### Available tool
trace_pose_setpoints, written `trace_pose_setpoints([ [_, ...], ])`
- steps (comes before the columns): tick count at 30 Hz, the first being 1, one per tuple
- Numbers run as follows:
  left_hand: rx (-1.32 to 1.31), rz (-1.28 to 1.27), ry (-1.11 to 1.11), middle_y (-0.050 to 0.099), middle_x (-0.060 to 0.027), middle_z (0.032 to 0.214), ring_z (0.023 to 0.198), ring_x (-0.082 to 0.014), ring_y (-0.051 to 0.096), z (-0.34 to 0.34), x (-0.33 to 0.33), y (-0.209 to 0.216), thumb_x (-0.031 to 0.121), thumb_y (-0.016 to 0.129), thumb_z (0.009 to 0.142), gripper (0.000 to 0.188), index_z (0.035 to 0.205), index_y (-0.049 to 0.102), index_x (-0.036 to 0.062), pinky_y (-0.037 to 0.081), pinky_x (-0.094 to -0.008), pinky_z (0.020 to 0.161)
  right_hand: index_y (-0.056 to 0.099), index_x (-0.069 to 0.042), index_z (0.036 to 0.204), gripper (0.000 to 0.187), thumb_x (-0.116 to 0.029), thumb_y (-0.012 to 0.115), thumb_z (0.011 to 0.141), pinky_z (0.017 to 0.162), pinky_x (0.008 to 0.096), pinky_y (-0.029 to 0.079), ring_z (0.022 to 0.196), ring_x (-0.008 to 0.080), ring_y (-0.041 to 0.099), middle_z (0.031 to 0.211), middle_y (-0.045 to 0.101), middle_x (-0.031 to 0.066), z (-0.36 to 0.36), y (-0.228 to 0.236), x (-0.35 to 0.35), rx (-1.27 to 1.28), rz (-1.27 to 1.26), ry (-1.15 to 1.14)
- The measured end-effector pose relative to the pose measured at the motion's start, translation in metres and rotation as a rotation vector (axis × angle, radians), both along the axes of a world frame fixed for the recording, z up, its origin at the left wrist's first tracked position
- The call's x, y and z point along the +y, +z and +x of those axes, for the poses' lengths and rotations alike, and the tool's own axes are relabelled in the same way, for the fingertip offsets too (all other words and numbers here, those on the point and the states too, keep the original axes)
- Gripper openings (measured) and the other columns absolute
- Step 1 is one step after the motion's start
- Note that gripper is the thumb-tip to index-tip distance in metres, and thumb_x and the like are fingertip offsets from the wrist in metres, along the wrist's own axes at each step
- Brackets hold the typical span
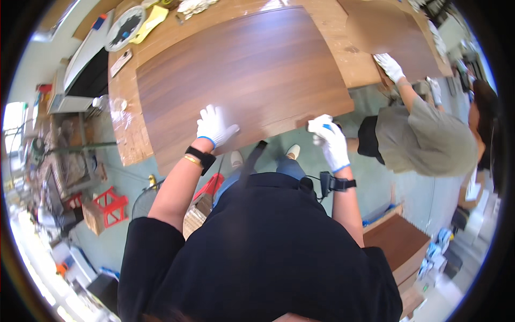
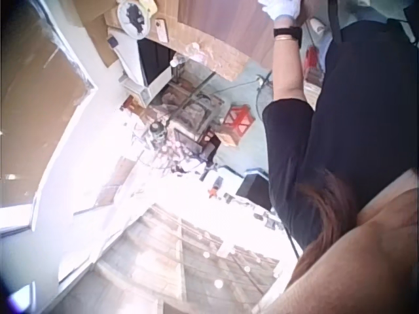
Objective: Applying a finish or cleaning agents to wooden furniture panels and stacking them.
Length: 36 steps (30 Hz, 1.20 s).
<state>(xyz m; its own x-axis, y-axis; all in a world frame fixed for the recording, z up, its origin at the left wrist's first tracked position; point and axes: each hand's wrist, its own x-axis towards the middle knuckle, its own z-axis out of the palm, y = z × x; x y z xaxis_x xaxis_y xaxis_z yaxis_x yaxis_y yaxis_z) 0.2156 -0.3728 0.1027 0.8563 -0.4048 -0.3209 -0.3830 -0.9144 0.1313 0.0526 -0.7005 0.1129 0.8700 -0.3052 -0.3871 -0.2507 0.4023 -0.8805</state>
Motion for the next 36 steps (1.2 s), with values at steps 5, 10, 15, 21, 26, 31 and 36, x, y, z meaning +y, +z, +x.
trace_pose_setpoints([
  [5,0.026,-0.018,-0.018,0.043,-0.0263,0.128,0.118,-0.0448,0.044,-0.003,-0.079,0.006,0.058,0.064,0.084,0.074,0.124,0.046,-0.0012,0.045,-0.0578,0.090,0.063,-0.006,0.112,0.023,-0.017,0.065,0.092,0.063,0.0253,0.048,0.072,0.0107,0.060,0.093,0.066,0.0022,-0.029,-0.014,-0.085,-0.003,0.188,-0.154],
  [10,0.091,0.015,-0.055,0.040,-0.0248,0.133,0.123,-0.0434,0.040,-0.012,-0.145,0.013,0.057,0.062,0.085,0.076,0.130,0.045,-0.0014,0.042,-0.0599,0.095,0.061,-0.006,0.117,0.024,-0.014,0.063,0.094,0.066,0.0283,0.053,0.078,0.0134,0.064,0.099,0.067,0.0043,-0.009,-0.020,-0.120,-0.010,0.323,-0.035],
  [15,0.097,0.002,-0.207,0.042,-0.0236,0.128,0.119,-0.0431,0.043,0.003,-0.200,0.012,0.052,0.064,0.087,0.071,0.130,0.046,-0.0010,0.045,-0.0555,0.091,0.061,-0.006,0.116,0.023,-0.014,0.063,0.094,0.067,0.0274,0.051,0.077,0.0121,0.061,0.099,0.067,0.0037,0.035,0.006,-0.128,-0.039,0.343,-0.011],
  [21,0.128,-0.009,-0.339,0.043,-0.0241,0.126,0.119,-0.0421,0.043,0.051,-0.264,0.021,0.047,0.067,0.084,0.067,0.127,0.048,-0.0010,0.041,-0.0541,0.094,0.063,-0.003,0.111,0.021,-0.016,0.064,0.094,0.066,0.0268,0.048,0.075,0.0102,0.058,0.091,0.064,0.0028,0.072,-0.003,-0.145,-0.123,0.355,0.024],
  [26,-0.001,-0.020,-0.432,0.041,-0.0252,0.132,0.121,-0.0433,0.040,0.096,-0.323,0.017,0.047,0.068,0.083,0.071,0.131,0.043,0.0004,0.039,-0.0593,0.094,0.064,-0.003,0.108,0.020,-0.015,0.065,0.093,0.064,0.0264,0.047,0.072,0.0107,0.058,0.085,0.063,0.0024,0.078,-0.004,-0.157,-0.098,0.449,-0.047],
  [31,-0.031,0.052,-0.381,0.035,-0.0262,0.143,0.129,-0.0455,0.036,0.143,-0.379,0.006,0.055,0.064,0.085,0.080,0.136,0.039,0.0003,0.035,-0.0640,0.099,0.063,-0.003,0.109,0.020,-0.014,0.065,0.093,0.064,0.0269,0.049,0.072,0.0113,0.060,0.089,0.065,0.0033,0.080,-0.018,-0.175,-0.089,0.531,-0.113],
  [36,-0.267,-0.018,-0.362,0.039,-0.0232,0.135,0.122,-0.0413,0.039,0.171,-0.392,-0.022,0.063,0.063,0.083,0.086,0.135,0.041,-0.0010,0.035,-0.0606,0.095,0.061,-0.002,0.115,0.025,-0.013,0.065,0.093,0.064,0.0270,0.049,0.074,0.0122,0.062,0.094,0.066,0.0051,0.077,-0.033,-0.175,-0.145,0.684,-0.138],
])
